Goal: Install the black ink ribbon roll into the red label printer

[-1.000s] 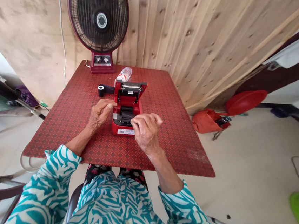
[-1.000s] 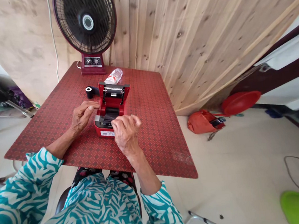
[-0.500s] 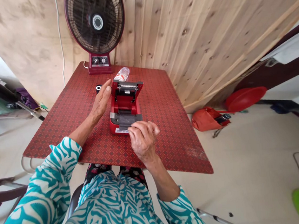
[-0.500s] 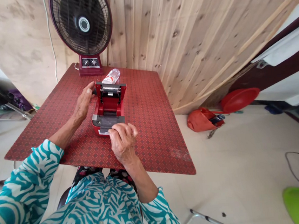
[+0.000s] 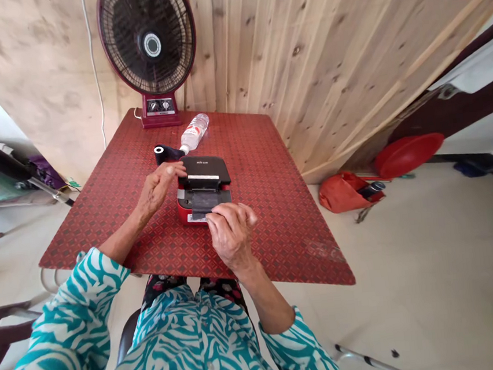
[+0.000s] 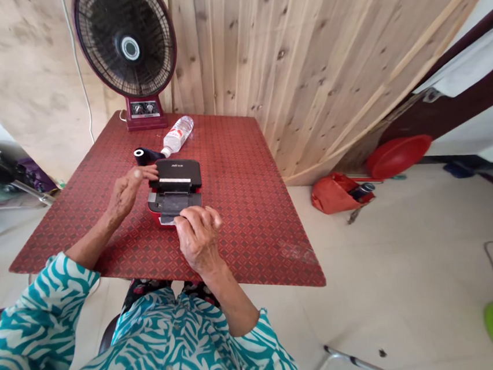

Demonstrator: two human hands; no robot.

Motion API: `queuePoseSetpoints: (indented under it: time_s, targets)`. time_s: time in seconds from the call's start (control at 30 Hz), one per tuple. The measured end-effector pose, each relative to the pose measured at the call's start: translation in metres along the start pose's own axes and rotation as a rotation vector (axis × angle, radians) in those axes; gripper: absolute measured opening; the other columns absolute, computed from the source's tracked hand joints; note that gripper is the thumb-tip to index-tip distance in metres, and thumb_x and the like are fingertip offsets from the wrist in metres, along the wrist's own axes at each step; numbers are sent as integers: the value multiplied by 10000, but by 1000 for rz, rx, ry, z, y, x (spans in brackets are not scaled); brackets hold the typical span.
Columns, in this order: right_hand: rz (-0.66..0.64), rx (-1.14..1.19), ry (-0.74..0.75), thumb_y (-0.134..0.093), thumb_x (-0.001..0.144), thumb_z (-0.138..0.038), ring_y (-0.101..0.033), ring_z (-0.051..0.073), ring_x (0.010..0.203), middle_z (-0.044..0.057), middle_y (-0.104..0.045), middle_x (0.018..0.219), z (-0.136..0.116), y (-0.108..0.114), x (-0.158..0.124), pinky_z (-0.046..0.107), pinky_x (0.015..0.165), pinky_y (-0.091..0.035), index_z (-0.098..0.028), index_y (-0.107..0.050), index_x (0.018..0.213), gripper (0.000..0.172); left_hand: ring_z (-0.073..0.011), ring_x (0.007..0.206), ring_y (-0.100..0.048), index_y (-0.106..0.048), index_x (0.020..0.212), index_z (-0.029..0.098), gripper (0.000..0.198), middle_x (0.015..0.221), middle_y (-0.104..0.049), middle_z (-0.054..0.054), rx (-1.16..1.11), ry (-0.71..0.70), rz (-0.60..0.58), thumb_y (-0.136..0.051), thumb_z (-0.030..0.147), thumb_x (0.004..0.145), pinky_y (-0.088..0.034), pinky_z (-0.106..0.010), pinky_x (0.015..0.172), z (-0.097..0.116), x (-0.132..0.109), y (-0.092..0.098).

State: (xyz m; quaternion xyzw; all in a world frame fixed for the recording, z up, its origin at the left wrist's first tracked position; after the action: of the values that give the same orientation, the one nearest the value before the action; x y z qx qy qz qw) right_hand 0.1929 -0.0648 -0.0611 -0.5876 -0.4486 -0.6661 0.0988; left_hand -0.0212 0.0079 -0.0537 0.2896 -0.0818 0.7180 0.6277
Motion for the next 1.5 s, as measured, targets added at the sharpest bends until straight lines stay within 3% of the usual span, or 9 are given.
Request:
queuePoseSetpoints:
  time_s: [0.1,0.23,0.33,0.47,0.6,0.8,1.1,1.5]
  targets:
    - [-4,-1,6,-614,932,-101,-666,174,949,21,-741,903,-2,1,-1,382,1001,-387,-217,-636,926,118,-261,1151,-689,-749,1020,222,376,1079,-764,-90,64,-36,-40,-666,571,907,-485,-453,1090,-5,-9,-1]
    - [13,103,-60,-639,932,-162,-663,175,949,17,-733,917,4,5,3,385,992,-411,-228,-650,931,67,-256,1202,-662,-643,1288,237,545,1225,-727,-104,-42,27,-27,-734,545,848,-456,-451,1130,-23,-7,-6]
    - [60,352,-340,-614,952,-284,-667,183,991,40,-732,1007,32,-1,9,382,947,-476,-241,-674,1024,104,-299,1379,-550,-579,1374,272,673,1468,-590,-121,-146,110,22,-774,545,790,-438,-463,1154,-34,-6,-9]
    - [16,771,-879,-649,877,-460,-663,199,1046,70,-720,1162,78,-37,14,423,967,-534,-256,-663,1148,339,-347,1478,-437,-539,1429,288,769,1569,-498,-124,-215,241,47,-811,490,738,-424,-503,1167,-40,-7,-11]
    - [-37,997,-1081,-720,762,-453,-667,207,1068,52,-740,1131,91,-67,13,439,1000,-537,-257,-680,1081,377,-350,1482,-437,-533,1446,281,758,1568,-510,-123,-283,289,17,-791,448,753,-414,-526,1181,-41,-10,-13]
    - [-41,1070,-1115,-683,744,-385,-660,210,1102,55,-729,1181,85,-72,9,451,1039,-517,-256,-661,1114,392,-331,1442,-500,-540,1438,275,733,1538,-556,-110,-453,404,-5,-767,373,749,-448,-518,1168,-40,-12,-21]
    - [-49,1073,-1063,-609,756,-314,-632,211,1188,59,-691,1263,83,-77,10,454,1071,-510,-269,-595,1212,459,-329,1462,-480,-562,1409,270,712,1548,-551,-92,-457,369,-35,-755,310,725,-416,-520,1203,-35,-10,-22]
    - [82,1088,-1174,-629,708,-339,-664,188,1024,45,-724,1155,74,-82,8,398,957,-538,-246,-642,1123,425,-307,1300,-626,-672,1296,249,556,1404,-679,-64,-598,451,38,-722,408,766,-483,-466,1118,-32,-18,-25]
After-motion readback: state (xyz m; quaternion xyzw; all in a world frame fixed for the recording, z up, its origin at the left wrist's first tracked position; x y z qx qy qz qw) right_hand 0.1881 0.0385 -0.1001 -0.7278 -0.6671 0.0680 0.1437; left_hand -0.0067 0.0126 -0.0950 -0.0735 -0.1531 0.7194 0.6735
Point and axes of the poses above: each hand's wrist, its own x-axis towards the middle knuckle, its own y-axis out of the back of the hand, z = x × y, the point moved 3 cm from there along x, towards the middle knuckle
